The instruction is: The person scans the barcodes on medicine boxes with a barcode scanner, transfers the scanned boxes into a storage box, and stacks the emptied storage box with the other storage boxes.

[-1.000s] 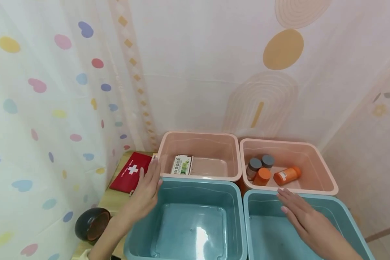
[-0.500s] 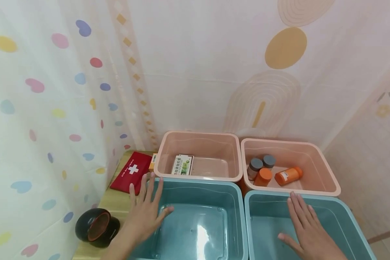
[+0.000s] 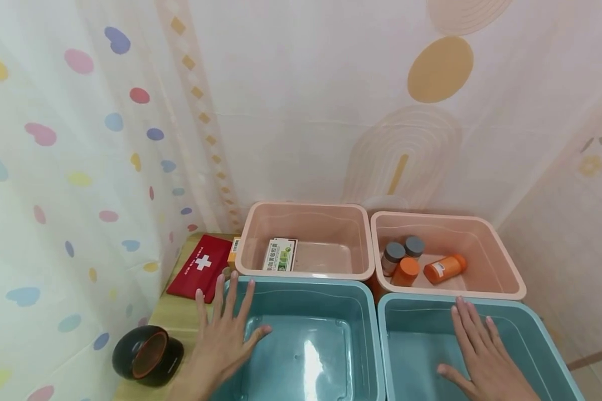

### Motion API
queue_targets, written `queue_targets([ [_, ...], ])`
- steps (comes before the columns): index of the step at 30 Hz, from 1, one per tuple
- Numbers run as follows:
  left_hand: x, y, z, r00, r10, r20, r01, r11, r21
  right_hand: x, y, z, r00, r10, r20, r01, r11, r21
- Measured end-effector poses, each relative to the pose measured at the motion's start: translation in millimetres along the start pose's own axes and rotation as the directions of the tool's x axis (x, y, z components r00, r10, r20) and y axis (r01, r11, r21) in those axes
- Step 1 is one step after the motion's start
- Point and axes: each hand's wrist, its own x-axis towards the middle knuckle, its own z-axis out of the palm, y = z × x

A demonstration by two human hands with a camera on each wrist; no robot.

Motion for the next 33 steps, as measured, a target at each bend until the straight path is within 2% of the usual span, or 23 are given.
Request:
queue_targets([
  [6,-1.6,0.2,-4.0,1.0,0.001,-0.023,-0.001,1.0,-0.001,2.1,-3,1,1.0,0.001,0.01,-0.001,1.0,0.015],
  [10,-0.7,-0.6,-6.4,1.0,-0.003,-0.009,0.003,1.0,-0.024,3.8,-3,2,1.0,0.008,0.015,-0.008,1.0,0.016],
  [12,-0.3,-1.6,-6.9,1.0,-0.008,0.007,0.008,0.999,-0.036,4.5,-3,3,0.999,0.023,0.045,-0.024,0.999,0.023],
  [15,-0.2,-2.7,-7.2,0.999,-0.021,0.029,0.023,0.998,-0.055,6.3,-4,5,0.99,0.059,0.131,-0.068,0.996,0.062],
  [17,-0.6,-3.7,-6.7,0.999,-0.03,0.029,0.032,0.998,-0.062,7.6,-5,6,0.981,0.074,0.181,-0.091,0.992,0.087],
  [19,-1.1,-5.1,-5.5,0.999,-0.038,0.016,0.039,0.997,-0.061,8.7,-6,7,0.978,0.073,0.194,-0.096,0.989,0.11],
  [23,-4.0,-12.3,-0.8,0.998,-0.063,-0.01,0.062,0.997,-0.035,12.5,-13,9,0.982,0.055,0.18,-0.079,0.989,0.128],
  [28,-10.9,-23.8,6.2,0.994,-0.111,0.002,0.111,0.994,-0.018,21.7,-27,9,0.988,0.035,0.149,-0.055,0.99,0.132],
  [33,-14.8,-31.1,9.9,0.995,-0.096,-0.001,0.096,0.995,0.002,34.2,-51,12,0.997,-0.018,0.075,0.004,0.985,0.173],
])
